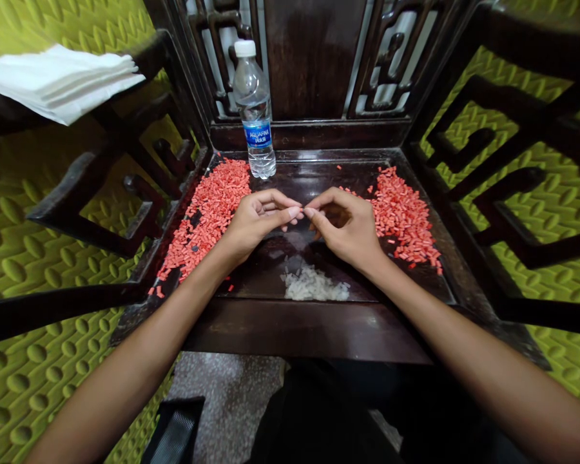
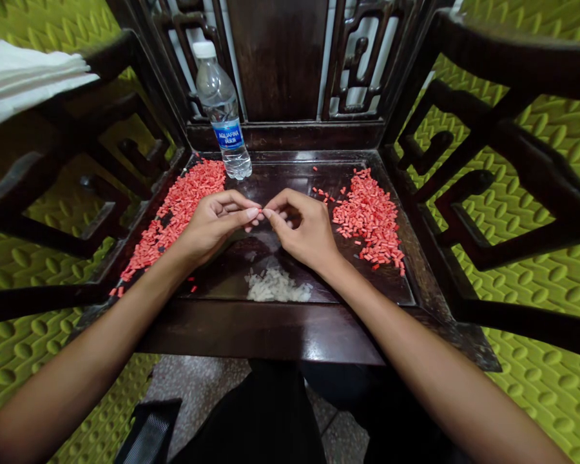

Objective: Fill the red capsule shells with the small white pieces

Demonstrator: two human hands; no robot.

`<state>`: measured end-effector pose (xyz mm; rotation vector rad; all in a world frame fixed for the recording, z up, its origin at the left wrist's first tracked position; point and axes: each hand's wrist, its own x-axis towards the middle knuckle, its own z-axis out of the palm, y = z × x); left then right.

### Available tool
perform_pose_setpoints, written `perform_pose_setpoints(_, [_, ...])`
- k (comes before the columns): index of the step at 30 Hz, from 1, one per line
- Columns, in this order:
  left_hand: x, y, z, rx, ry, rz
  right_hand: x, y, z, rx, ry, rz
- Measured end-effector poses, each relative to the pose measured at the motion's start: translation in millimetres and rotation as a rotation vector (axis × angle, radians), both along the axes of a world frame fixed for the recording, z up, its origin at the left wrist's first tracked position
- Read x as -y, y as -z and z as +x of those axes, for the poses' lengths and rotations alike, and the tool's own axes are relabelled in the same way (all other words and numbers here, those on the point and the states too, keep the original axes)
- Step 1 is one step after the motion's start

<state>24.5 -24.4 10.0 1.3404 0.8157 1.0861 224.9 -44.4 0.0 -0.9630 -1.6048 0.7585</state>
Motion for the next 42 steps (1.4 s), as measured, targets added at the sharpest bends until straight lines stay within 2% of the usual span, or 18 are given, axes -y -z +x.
perform_pose_setpoints(10, [-1.0, 2.0, 1.2, 0.006, 0.023, 0.004, 2.9, -5.2, -0.3, 0.056, 0.028, 0.107])
perform_pose_setpoints(18, [0.1, 1.9, 2.1, 0.018, 0.038, -0.002, 3.1, -3.6, -1.5, 0.017, 0.012, 0.057])
perform_pose_setpoints(24, [0.5, 1.9, 1.3, -0.029, 0.026, 0.052, 2.5, 0.6, -0.5, -0.011, 0.002, -0.008])
perform_pose_setpoints(33, [0.3, 3.2, 2.9, -0.018, -0.029, 0.074, 0.9, -10.4, -7.7, -0.277, -0.072, -0.183])
perform_pose_setpoints(42, [0.1, 2.2, 3.1, 0.006, -0.028, 0.075, 1.5, -6.3, -9.1, -0.265, -0.111, -0.210])
